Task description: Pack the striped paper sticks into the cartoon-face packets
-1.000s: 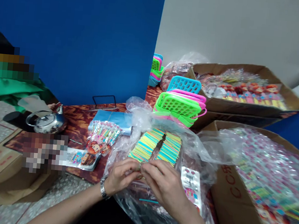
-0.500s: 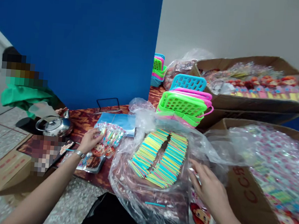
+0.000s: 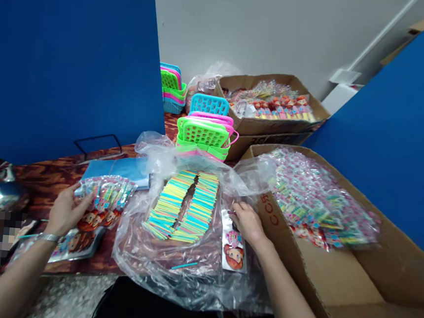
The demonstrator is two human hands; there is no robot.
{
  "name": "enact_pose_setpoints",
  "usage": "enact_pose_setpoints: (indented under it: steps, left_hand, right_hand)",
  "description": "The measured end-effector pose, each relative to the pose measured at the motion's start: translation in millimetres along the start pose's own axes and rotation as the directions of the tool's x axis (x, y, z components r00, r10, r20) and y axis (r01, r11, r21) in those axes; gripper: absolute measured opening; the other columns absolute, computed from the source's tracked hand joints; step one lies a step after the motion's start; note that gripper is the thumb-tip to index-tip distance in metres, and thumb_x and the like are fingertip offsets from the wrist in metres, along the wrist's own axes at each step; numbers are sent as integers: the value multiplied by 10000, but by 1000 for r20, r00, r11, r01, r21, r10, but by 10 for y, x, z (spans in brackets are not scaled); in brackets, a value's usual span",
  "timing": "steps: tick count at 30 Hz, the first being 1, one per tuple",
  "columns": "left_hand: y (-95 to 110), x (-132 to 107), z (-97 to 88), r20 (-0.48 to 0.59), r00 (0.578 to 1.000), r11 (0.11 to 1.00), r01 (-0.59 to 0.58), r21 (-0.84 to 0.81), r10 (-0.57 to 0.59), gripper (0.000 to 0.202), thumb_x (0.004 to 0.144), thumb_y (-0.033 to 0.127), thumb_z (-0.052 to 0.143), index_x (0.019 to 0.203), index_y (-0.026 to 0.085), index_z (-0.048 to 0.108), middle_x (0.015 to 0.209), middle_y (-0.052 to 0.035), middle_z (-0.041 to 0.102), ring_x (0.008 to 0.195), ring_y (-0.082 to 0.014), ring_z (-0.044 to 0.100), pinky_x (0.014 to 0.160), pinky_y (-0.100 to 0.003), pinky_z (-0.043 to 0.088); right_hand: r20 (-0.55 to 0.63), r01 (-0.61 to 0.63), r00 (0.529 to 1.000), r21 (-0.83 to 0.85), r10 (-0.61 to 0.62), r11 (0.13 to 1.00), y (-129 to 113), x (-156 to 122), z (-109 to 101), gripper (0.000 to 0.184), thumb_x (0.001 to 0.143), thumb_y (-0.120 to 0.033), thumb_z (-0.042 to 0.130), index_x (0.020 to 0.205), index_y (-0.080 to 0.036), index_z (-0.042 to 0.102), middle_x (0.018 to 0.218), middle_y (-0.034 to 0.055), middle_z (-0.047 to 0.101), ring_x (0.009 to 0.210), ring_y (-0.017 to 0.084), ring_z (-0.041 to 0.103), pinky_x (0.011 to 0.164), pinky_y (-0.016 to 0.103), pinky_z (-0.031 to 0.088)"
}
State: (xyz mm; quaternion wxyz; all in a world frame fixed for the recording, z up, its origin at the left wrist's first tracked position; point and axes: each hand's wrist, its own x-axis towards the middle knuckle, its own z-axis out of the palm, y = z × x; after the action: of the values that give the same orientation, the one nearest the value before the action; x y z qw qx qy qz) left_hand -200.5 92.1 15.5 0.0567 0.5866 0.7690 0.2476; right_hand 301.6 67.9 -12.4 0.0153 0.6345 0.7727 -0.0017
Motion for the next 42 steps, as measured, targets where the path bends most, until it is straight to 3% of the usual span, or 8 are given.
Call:
enact_pose_setpoints:
  steps: [7, 11, 15, 19, 26, 32, 37, 42]
  left_hand:
    - [549, -315, 32, -292, 912, 941, -326, -92, 287, 452, 787, 336, 534, 1184, 124, 486, 1295, -174, 446, 1241, -310, 363, 1029, -477, 282]
    - [1170, -772, 196, -57, 896, 792, -418, -446, 441, 342, 815, 266, 514, 1146, 182, 518, 1177, -105, 570, 1130, -241, 500, 987, -423, 373]
    - [1811, -1182, 414, 328, 787, 643, -111, -758, 523, 324, 811, 284, 532, 1116, 177, 563, 1116, -89, 625, 1027, -202, 576, 879, -329, 466]
    - [2138, -1341, 512, 430, 718, 554, 75, -829, 546, 273, 800, 302, 549, 1013, 151, 630, 1002, -76, 678, 928, -184, 610, 839, -292, 467]
    - [1883, -1344, 579, 525, 671, 606, 141, -783, 523, 257, 780, 354, 566, 684, 141, 672, 643, -29, 677, 595, -133, 585, 562, -217, 447]
    - [1563, -1376, 613, 569, 733, 616, 264, -742, 373, 255, 641, 339, 707, 591, 134, 562, 570, -11, 620, 523, -116, 540, 502, -207, 413]
    - [1410, -1484, 514, 604, 704, 594, 318, -739, 374, 263, 654, 324, 701, 604, 139, 521, 597, -2, 594, 545, -101, 517, 518, -199, 397]
    - [1347, -1587, 489, 613, 676, 639, 267, -722, 409, 255, 666, 318, 691, 592, 128, 537, 566, 10, 550, 524, -85, 452, 501, -193, 344]
  right_hand:
    - [24, 39, 999, -87, -37, 995, -39, -13, -181, 327, 786, -50, 449, 1066, -190, 545, 823, 71, 670, 826, 192, 590, 707, 264, 412]
    - [-33, 83, 996, -2, -83, 997, -180, -104, -538, 184, 854, -167, 421, 953, -218, 567, 831, 43, 670, 808, 169, 604, 689, 241, 438]
    - [-216, 235, 961, 308, -172, 922, -477, -214, -1000, 188, 896, -263, 382, 909, -213, 562, 870, 40, 663, 815, 147, 613, 731, 242, 460]
    - [-321, 325, 930, 496, -178, 805, -801, -260, -1205, 155, 888, -242, 417, 898, -199, 566, 831, 37, 655, 778, 134, 608, 702, 226, 459]
    - [-327, 291, 938, 560, -115, 776, -1112, -247, -996, 219, 854, -336, 483, 714, -200, 582, 657, 27, 604, 630, 137, 556, 590, 239, 422]
    - [-178, 262, 964, 761, -196, 594, -1126, -177, -749, 213, 898, -299, 397, 957, -210, 582, 871, 36, 654, 802, 146, 607, 694, 249, 463]
    - [-35, 159, 987, 342, -157, 926, -1058, -10, -314, 206, 876, -238, 439, 1021, -156, 560, 970, 92, 618, 915, 194, 574, 788, 299, 449]
    - [93, 174, 980, 35, -177, 984, -1188, 24, -96, 142, 794, -223, 568, 893, -122, 586, 906, 139, 593, 891, 269, 544, 743, 351, 440]
